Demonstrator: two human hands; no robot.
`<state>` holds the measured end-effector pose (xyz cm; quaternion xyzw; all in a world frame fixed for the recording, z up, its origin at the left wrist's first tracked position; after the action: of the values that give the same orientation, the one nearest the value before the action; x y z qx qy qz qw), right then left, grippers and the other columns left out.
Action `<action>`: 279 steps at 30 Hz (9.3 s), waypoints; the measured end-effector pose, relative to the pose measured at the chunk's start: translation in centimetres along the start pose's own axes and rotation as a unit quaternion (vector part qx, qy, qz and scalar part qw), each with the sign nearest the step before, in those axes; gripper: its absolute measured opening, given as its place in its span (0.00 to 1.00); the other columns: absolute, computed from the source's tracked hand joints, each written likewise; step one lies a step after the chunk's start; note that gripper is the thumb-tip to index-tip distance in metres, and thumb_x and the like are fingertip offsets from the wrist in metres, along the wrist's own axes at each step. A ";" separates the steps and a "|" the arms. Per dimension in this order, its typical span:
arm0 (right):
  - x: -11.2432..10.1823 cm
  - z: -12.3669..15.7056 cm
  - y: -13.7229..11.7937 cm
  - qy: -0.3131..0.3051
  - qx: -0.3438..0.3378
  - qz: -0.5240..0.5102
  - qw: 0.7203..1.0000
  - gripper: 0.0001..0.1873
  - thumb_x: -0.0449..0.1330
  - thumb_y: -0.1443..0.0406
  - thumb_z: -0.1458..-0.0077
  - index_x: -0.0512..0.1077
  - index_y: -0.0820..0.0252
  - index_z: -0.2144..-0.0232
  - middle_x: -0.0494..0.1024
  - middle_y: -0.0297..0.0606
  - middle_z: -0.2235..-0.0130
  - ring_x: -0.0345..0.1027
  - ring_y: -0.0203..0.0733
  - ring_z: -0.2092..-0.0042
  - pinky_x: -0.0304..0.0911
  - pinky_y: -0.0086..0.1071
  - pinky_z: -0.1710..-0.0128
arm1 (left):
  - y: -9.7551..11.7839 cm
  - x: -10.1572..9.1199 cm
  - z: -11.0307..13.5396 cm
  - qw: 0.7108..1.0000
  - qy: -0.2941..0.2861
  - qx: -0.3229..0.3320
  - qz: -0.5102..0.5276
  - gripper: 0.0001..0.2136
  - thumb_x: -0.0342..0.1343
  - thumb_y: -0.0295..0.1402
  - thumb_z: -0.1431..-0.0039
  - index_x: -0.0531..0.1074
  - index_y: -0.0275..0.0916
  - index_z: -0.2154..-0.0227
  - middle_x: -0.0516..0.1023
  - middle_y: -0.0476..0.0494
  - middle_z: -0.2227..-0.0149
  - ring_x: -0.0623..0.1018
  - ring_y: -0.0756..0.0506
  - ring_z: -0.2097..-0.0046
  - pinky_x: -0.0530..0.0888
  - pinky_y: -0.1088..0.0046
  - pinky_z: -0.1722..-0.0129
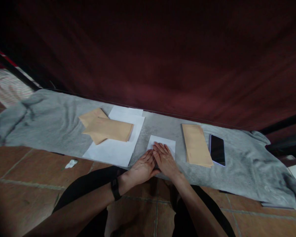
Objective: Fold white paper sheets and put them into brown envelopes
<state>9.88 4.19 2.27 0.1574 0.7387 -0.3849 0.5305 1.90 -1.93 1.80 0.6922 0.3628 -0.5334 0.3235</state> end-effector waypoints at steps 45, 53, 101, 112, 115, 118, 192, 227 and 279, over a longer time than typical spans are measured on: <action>0.7 1.8 4.1 0.146 0.190 0.200 0.950 0.35 0.39 0.52 0.29 0.53 0.73 0.31 0.59 0.58 0.32 0.51 0.56 0.31 0.51 0.51 0.35 | -4.8 0.5 -2.2 0.985 0.046 -0.168 0.015 0.28 0.40 0.36 0.32 0.56 0.26 0.33 0.62 0.29 0.33 0.60 0.38 0.30 0.57 0.53 0.32; 0.5 2.5 3.8 0.132 0.223 0.210 0.943 0.35 0.41 0.54 0.29 0.52 0.75 0.31 0.57 0.59 0.32 0.51 0.55 0.30 0.49 0.50 0.34 | -5.2 0.9 -3.0 0.983 0.073 -0.165 0.019 0.29 0.39 0.37 0.32 0.52 0.30 0.31 0.60 0.31 0.32 0.59 0.38 0.30 0.57 0.51 0.32; 2.1 4.5 -3.4 0.131 0.166 0.216 0.953 0.26 0.45 0.58 0.28 0.58 0.58 0.32 0.60 0.41 0.31 0.55 0.46 0.32 0.53 0.45 0.33 | -3.8 1.4 0.6 0.998 0.022 -0.053 0.010 0.26 0.41 0.30 0.34 0.61 0.28 0.35 0.61 0.33 0.32 0.61 0.40 0.31 0.60 0.60 0.32; 0.9 7.7 -0.9 0.171 0.243 0.249 0.922 0.30 0.47 0.57 0.29 0.61 0.71 0.34 0.64 0.53 0.34 0.57 0.51 0.32 0.54 0.46 0.34 | -4.2 -0.4 0.7 0.990 -0.009 -0.138 -0.001 0.26 0.42 0.33 0.34 0.66 0.25 0.38 0.65 0.28 0.35 0.64 0.37 0.32 0.64 0.56 0.35; 0.7 8.0 -0.5 0.159 0.265 0.237 0.921 0.29 0.47 0.57 0.29 0.62 0.69 0.35 0.65 0.52 0.35 0.57 0.52 0.33 0.52 0.48 0.33 | -4.2 -0.7 0.6 0.990 -0.014 -0.139 -0.006 0.26 0.41 0.32 0.33 0.66 0.22 0.39 0.66 0.25 0.36 0.65 0.36 0.33 0.65 0.55 0.36; -0.1 7.3 0.0 0.156 0.286 0.213 0.921 0.28 0.46 0.57 0.29 0.63 0.67 0.35 0.66 0.50 0.35 0.57 0.52 0.32 0.51 0.49 0.33 | -4.3 -0.9 0.2 0.991 0.008 -0.135 -0.007 0.26 0.40 0.33 0.33 0.64 0.24 0.37 0.65 0.27 0.35 0.64 0.36 0.33 0.64 0.56 0.35; 0.3 1.2 2.0 0.059 0.165 0.076 0.981 0.30 0.39 0.55 0.28 0.54 0.61 0.31 0.54 0.42 0.29 0.45 0.43 0.28 0.48 0.44 0.30 | -1.6 1.2 -1.3 0.999 0.017 -0.035 0.022 0.30 0.44 0.38 0.32 0.50 0.26 0.32 0.56 0.27 0.30 0.56 0.37 0.29 0.60 0.53 0.33; 0.8 1.8 4.7 0.063 0.194 0.167 0.965 0.31 0.39 0.58 0.29 0.54 0.67 0.31 0.54 0.48 0.29 0.45 0.46 0.28 0.46 0.46 0.31 | -3.6 1.2 -4.3 0.998 -0.009 -0.066 -0.003 0.29 0.39 0.42 0.29 0.53 0.30 0.32 0.54 0.32 0.29 0.53 0.39 0.28 0.52 0.55 0.30; -1.6 3.5 5.4 0.128 0.277 0.193 0.933 0.29 0.43 0.66 0.33 0.61 0.75 0.35 0.62 0.56 0.34 0.62 0.57 0.35 0.54 0.51 0.35 | -6.0 -0.4 -3.5 0.977 -0.058 -0.186 -0.087 0.26 0.40 0.27 0.34 0.60 0.20 0.36 0.60 0.22 0.33 0.61 0.34 0.31 0.60 0.54 0.33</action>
<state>16.26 5.37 1.04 0.4851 0.6198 -0.4411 0.4312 -1.50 4.07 2.63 0.5535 0.4952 -0.5217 0.4199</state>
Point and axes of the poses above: each hand's wrist, its own z-axis away from the middle knuckle, its own x-axis out of the palm, y = z × x, the point moved 7 cm from there along -z, towards the middle knuckle
